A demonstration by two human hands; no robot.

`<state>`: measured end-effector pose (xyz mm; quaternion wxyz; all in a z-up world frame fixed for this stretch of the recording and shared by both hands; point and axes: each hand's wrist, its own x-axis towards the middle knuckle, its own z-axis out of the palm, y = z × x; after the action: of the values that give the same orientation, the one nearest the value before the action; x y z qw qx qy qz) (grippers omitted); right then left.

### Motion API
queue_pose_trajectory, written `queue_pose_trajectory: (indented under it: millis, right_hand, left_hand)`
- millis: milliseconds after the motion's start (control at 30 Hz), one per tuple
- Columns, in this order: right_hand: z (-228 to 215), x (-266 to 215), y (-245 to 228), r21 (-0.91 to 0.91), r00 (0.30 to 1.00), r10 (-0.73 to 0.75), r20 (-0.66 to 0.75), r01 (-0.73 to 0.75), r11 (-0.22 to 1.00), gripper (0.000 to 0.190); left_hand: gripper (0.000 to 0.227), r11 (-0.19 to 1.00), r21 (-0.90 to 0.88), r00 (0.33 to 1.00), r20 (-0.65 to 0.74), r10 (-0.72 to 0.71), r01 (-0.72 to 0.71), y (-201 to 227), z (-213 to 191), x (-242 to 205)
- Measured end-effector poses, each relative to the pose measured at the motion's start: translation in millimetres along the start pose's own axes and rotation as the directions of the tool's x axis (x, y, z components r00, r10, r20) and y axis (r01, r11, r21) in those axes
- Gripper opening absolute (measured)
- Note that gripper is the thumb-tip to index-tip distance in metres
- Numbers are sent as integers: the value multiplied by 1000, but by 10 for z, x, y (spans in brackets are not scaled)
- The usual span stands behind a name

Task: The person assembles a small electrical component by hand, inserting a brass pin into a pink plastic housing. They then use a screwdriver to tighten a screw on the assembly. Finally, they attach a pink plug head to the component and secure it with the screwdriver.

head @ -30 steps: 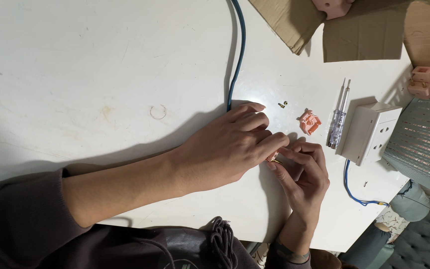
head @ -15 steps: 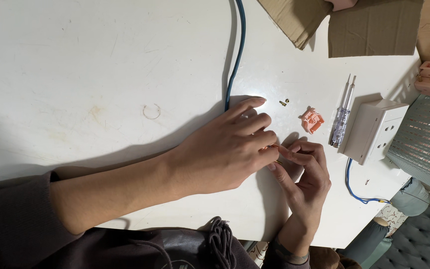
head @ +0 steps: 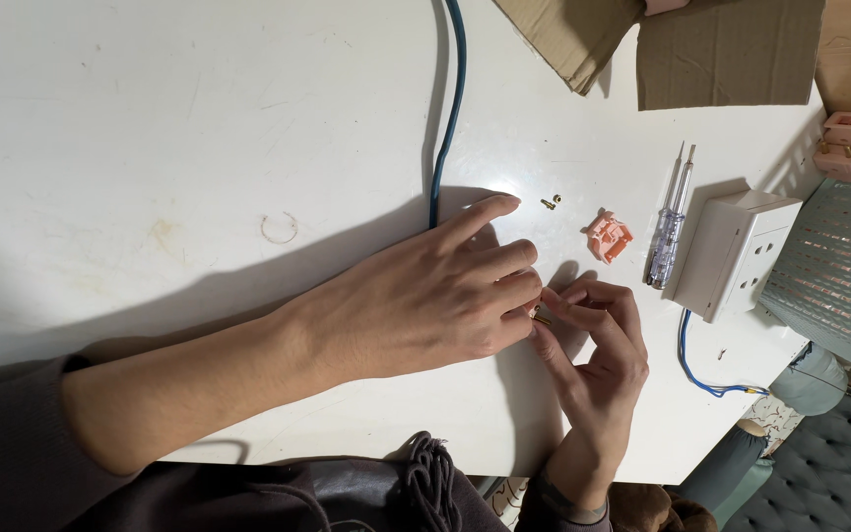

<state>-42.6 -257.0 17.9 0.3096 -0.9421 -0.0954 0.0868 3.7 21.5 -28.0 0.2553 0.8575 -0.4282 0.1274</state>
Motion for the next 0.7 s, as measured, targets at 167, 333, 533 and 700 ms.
queue_pose_trajectory:
  millis: [167,333,533,700]
  right_hand:
    - [-31,64,-152,-23,1000,10,29,-9,1000,25]
    - [-46,79,-145,-66,999,-17,32,19,998,18]
    - [-7,73,-214,-66,998,55,14,-54,996,21]
    - [8,51,-82,17,1000,18,-4,-18,1000,25]
  left_hand:
    - [27,985,-173,999,-41,-31,23,-39,61,3]
    - [17,949,-310,994,-76,-82,55,-44,88,19]
    - [22,963,-264,995,-74,-73,51,-46,87,27]
    - [20,968,-244,992,-91,-87,63,-48,80,9]
